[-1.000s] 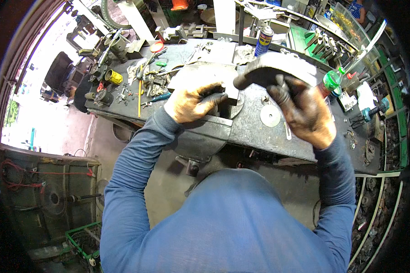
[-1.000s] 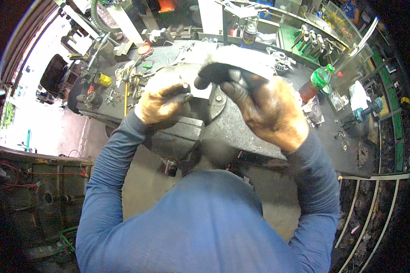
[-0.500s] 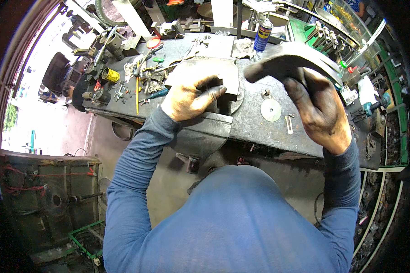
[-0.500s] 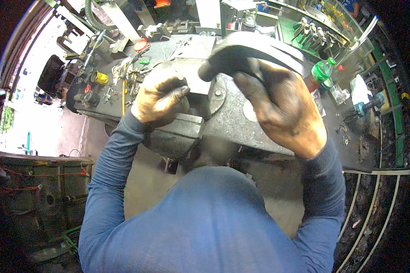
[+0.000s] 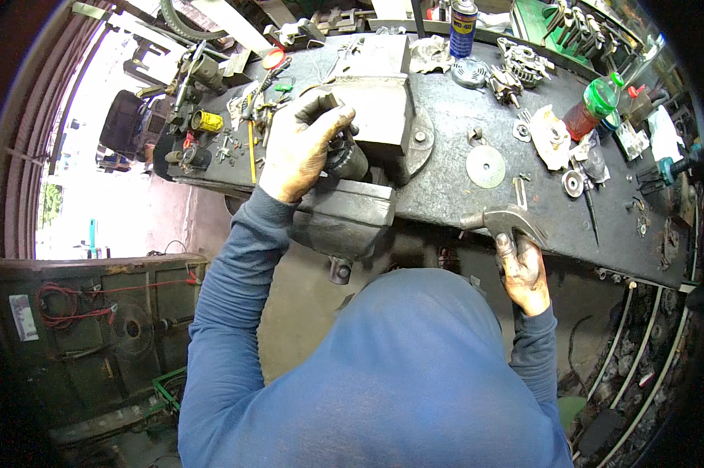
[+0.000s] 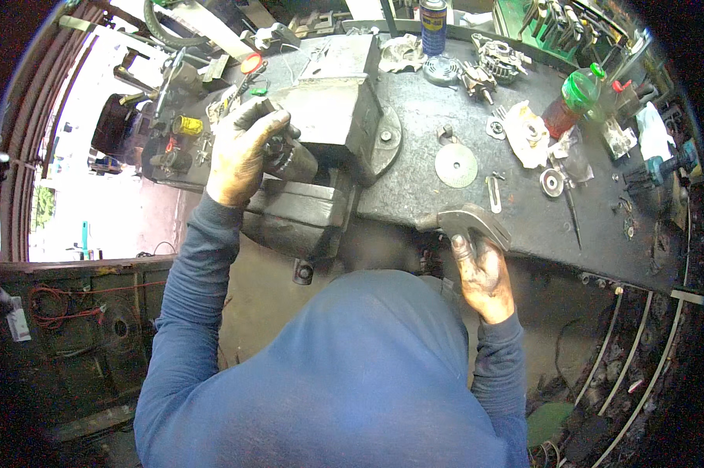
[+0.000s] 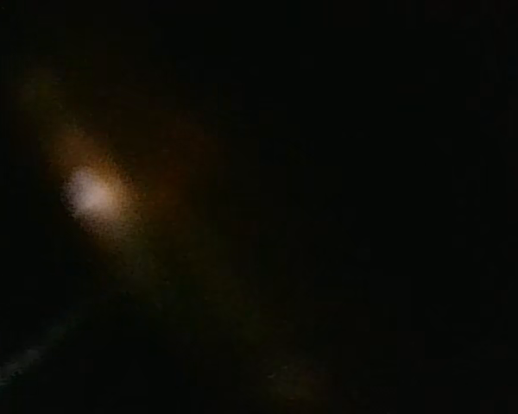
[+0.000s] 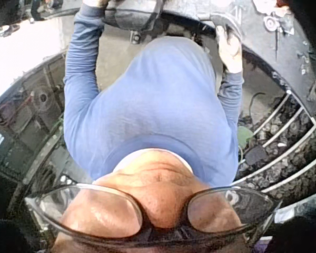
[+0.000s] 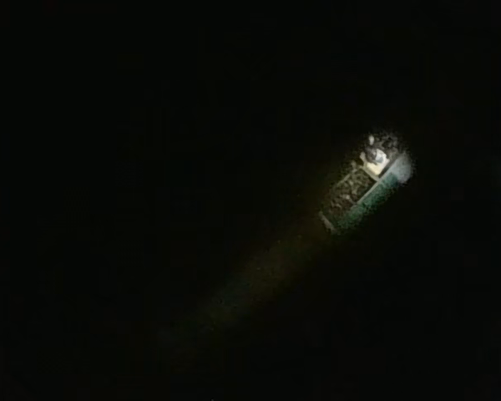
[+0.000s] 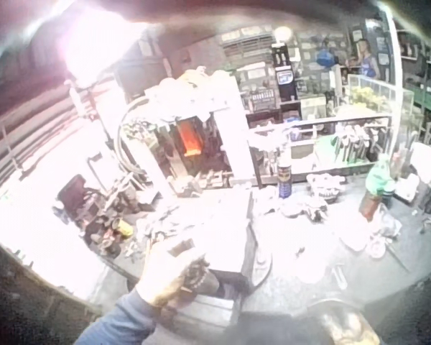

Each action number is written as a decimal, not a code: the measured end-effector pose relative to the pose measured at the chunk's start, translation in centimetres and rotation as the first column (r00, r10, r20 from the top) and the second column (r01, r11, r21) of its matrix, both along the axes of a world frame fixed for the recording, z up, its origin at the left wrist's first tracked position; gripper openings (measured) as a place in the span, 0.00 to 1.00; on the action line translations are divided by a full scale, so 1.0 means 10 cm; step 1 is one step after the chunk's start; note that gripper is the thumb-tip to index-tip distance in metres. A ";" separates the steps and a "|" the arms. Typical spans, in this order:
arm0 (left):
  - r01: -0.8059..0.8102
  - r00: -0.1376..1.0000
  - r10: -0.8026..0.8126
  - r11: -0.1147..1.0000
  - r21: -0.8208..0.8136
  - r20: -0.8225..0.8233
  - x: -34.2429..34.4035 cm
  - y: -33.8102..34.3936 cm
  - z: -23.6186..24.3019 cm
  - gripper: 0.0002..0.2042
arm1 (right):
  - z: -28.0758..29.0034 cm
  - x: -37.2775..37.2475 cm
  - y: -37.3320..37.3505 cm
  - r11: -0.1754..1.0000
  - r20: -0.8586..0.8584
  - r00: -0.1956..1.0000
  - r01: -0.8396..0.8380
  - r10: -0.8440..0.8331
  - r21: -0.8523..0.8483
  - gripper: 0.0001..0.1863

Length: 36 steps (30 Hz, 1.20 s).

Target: The person secures a small mechanical part in a bench vise and repeatedly strikes it with a hammer. They adjust the vise and reposition the part multiple times while continuing to hammer it.

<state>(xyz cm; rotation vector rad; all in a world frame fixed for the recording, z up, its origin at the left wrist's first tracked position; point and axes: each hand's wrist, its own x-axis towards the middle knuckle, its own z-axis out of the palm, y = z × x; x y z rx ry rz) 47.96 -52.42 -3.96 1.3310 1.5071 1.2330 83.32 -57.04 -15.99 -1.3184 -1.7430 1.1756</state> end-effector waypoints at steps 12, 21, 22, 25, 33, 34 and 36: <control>0.175 0.971 -0.178 0.984 -0.034 -0.161 -0.12 0.03 0.05 0.07 | 0.17 0.05 0.11 0.997 0.080 0.997 0.011 -0.006 -0.071 0.23; 0.337 0.828 -0.190 0.921 0.197 -0.527 -0.09 0.02 0.07 0.07 | 0.56 -0.23 0.26 0.988 -0.062 0.988 -0.137 0.142 0.067 0.20; 0.370 0.804 -0.191 0.902 0.221 -0.564 -0.10 0.02 0.07 0.07 | 0.64 -0.27 0.28 0.984 -0.066 0.983 -0.164 0.169 0.074 0.19; 0.483 0.745 -0.214 0.826 0.290 -0.632 -0.11 0.07 0.05 0.09 | 0.79 -0.39 0.33 0.977 0.009 0.987 -0.163 0.163 0.139 0.17; 0.548 0.708 -0.221 0.771 0.324 -0.671 -0.22 0.05 -0.04 0.11 | 1.89 -0.58 0.82 0.824 -0.434 0.773 -0.196 0.463 0.531 0.11; 0.553 0.711 -0.217 0.760 0.341 -0.669 -0.20 0.06 -0.04 0.11 | 1.92 -0.57 0.89 0.823 -0.434 0.752 -0.249 0.497 0.510 0.11; 0.584 0.699 -0.247 0.738 0.337 -0.671 -0.16 0.07 0.03 0.11 | 1.65 -0.91 0.92 0.625 0.076 0.958 -0.240 0.278 0.743 0.11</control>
